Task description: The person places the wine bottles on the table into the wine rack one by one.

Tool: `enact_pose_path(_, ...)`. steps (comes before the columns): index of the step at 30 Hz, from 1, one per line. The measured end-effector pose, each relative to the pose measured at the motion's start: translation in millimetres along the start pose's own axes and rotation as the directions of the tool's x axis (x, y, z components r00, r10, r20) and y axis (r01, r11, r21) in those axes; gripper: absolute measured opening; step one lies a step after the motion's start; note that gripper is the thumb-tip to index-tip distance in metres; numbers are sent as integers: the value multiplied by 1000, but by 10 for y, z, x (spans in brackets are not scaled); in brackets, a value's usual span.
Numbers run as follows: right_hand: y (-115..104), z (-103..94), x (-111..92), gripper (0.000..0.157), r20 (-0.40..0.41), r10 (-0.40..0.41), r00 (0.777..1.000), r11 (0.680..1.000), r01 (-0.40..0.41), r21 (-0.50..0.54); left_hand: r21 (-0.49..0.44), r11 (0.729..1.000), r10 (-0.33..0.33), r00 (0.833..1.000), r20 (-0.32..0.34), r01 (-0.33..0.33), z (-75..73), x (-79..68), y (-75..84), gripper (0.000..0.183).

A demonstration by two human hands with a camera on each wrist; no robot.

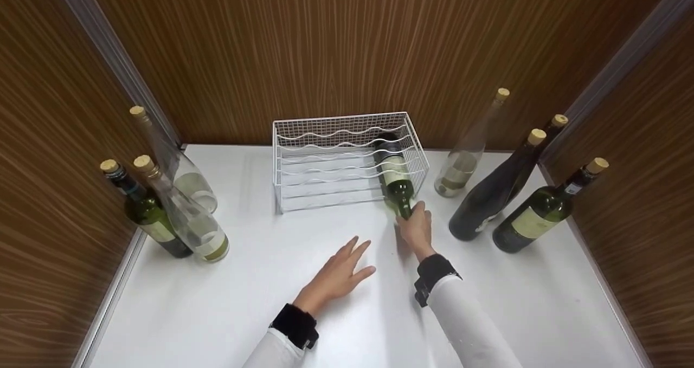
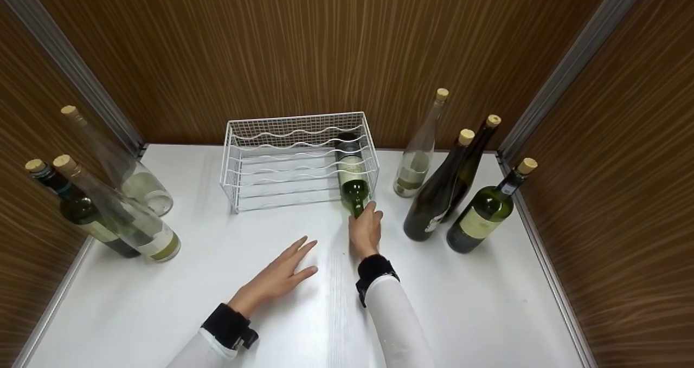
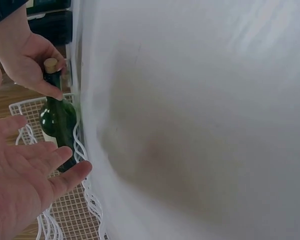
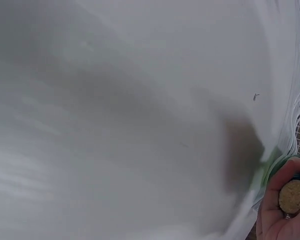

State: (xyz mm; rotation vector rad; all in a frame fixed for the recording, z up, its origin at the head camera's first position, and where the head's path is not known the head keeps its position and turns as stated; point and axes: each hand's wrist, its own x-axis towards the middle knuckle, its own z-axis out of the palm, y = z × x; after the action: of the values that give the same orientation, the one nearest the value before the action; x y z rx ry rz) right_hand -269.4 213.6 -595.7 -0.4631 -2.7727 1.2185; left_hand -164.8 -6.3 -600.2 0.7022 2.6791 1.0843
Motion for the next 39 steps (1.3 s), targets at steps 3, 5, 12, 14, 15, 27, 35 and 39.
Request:
enact_pose_path(3, 29, 8, 14, 39, 12, 4, 1000, 999, -4, 35, -5, 1000, -1, 1000, -7, 1, -29, -16, -14, 69)
enact_pose_path(5, 46, 4, 18, 42, 20, 5, 1000, 999, -6, 42, -8, 1000, 0, 1000, -17, 0, -55, -27, -28, 68)
enact_pose_path(12, 48, -60, -1, 48, 28, -30, 999, 998, 28, 58, -36, 999, -37, 998, -41, 36, -171, -68, -71, 68)
enact_pose_path(14, 35, -80, -24, 50, 43, -26, 999, 997, 23, 69, -42, 998, -56, 997, -48, 54, -206, -84, -91, 69)
enact_pose_path(15, 27, -89, -36, 51, 51, -19, 998, 997, 16, 74, -44, 997, -65, 996, -54, 62, -222, -93, -103, 69)
enact_pose_path(27, -112, -200, -285, 67, 91, -83, 992, 992, 73, 102, -85, 989, -134, 979, -154, 122, -410, -193, -277, 68)
enact_pose_path(35, -240, -175, -454, 71, 151, -163, 975, 986, 153, 73, -117, 980, -186, 957, -224, 163, -516, -276, -384, 68)
enact_pose_path(39, -300, -134, -520, 72, 174, -212, 962, 976, 201, 80, -65, 985, -174, 935, -309, 161, -572, -340, -429, 65)
